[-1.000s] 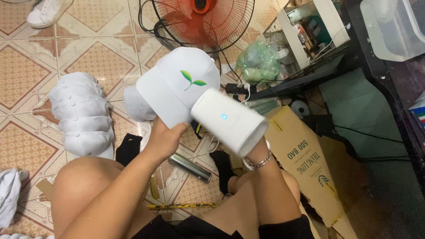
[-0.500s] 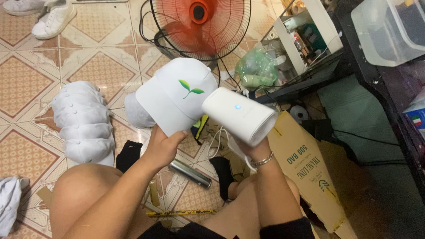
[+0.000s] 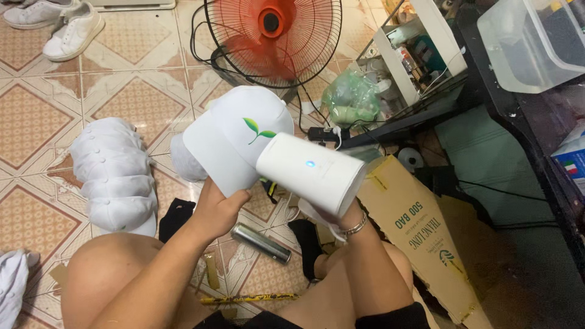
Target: The person cleans a white baseball cap by wiping it with a cloth, drying it with a hair dryer, and spraying it with a can. The person repeats this process on multiple caps.
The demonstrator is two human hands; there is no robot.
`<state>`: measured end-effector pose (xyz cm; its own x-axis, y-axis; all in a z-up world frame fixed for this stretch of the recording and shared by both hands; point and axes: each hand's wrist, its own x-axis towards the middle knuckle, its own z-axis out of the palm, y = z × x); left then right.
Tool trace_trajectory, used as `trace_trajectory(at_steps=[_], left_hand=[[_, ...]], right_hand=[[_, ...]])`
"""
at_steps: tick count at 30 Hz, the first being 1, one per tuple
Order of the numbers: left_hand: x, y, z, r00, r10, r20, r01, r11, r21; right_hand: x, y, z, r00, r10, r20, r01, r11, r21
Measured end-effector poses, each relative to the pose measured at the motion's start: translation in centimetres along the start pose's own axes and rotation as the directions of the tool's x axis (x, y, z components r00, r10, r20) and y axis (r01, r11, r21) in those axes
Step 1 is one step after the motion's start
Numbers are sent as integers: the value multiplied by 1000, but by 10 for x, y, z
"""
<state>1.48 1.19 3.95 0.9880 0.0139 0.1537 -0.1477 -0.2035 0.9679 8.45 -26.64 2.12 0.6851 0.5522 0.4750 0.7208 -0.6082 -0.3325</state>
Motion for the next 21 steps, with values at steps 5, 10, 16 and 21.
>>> trace_trajectory(at_steps=[5, 10, 16, 21], left_hand=[[-5, -1, -7, 997, 77, 22, -78, 994, 74], [-10, -3, -18, 999, 51, -2, -51, 999, 1], [-10, -8, -44, 913, -346, -215, 264, 905, -334], [-2, -4, -66, 892, -321, -318, -59, 615, -787]], right_hand=[[10, -9, -3, 753, 583, 304, -654, 715, 248], [17, -18, -10, 1000, -17, 17, 12, 962, 273], [11, -5, 38, 451, 800, 396, -843, 235, 484], [-18, 20, 112, 749, 661, -47, -603, 709, 364]])
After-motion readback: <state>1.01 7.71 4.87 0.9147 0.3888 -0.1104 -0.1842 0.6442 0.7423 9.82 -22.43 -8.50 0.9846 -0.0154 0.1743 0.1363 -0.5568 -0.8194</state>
